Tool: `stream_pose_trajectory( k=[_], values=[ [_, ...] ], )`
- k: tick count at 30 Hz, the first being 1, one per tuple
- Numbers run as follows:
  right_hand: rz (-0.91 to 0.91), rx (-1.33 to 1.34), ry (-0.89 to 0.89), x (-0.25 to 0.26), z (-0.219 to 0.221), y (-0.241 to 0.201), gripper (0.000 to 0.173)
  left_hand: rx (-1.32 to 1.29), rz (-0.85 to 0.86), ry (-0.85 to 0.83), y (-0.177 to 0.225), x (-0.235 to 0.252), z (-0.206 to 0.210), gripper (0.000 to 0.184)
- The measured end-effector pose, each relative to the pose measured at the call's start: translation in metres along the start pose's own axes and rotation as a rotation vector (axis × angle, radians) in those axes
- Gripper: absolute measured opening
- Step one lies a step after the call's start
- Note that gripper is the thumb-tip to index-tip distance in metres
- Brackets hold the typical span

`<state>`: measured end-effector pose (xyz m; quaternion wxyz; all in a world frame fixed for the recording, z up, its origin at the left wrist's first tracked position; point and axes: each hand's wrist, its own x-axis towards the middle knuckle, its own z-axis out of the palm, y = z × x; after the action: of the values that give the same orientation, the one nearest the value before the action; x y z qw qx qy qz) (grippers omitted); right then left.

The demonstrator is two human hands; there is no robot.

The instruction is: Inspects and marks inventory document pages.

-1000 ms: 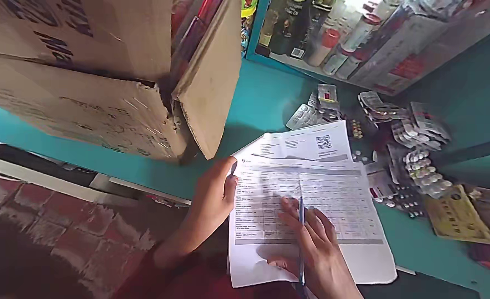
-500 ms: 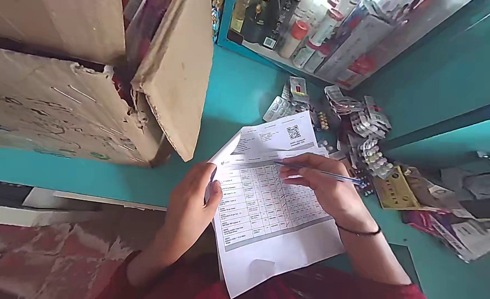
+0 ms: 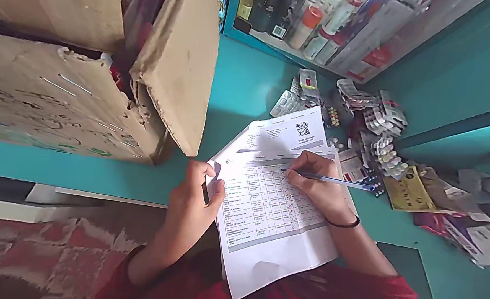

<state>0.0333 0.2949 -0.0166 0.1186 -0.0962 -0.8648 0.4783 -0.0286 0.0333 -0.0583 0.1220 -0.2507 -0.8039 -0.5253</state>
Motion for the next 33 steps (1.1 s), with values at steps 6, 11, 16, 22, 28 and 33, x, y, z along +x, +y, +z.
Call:
stream_pose_trajectory(
  k=[6,11,16,22,28,33],
  values=[
    [0.035,-0.060,0.018,0.001,0.002,-0.003,0.018,0.004,0.151,-0.050,-0.006,0.004,-0.004,0.022],
    [0.076,-0.014,0.033,0.000,-0.002,-0.004,0.015,0.057,0.128,-0.051,-0.003,0.002,-0.004,0.029],
    [0.038,0.007,-0.047,-0.011,-0.006,-0.009,0.011,0.067,0.135,-0.037,-0.003,0.003,-0.003,0.030],
    [0.053,0.055,-0.029,-0.020,-0.006,-0.006,0.015,0.045,0.118,-0.086,-0.003,0.004,-0.006,0.033],
    [0.088,0.057,-0.005,-0.039,-0.001,-0.017,0.011,0.008,0.094,-0.138,-0.005,0.004,-0.009,0.042],
    [0.110,0.093,0.063,-0.038,0.003,-0.010,0.013,-0.019,0.074,-0.195,-0.007,0.006,-0.013,0.048]
  ],
)
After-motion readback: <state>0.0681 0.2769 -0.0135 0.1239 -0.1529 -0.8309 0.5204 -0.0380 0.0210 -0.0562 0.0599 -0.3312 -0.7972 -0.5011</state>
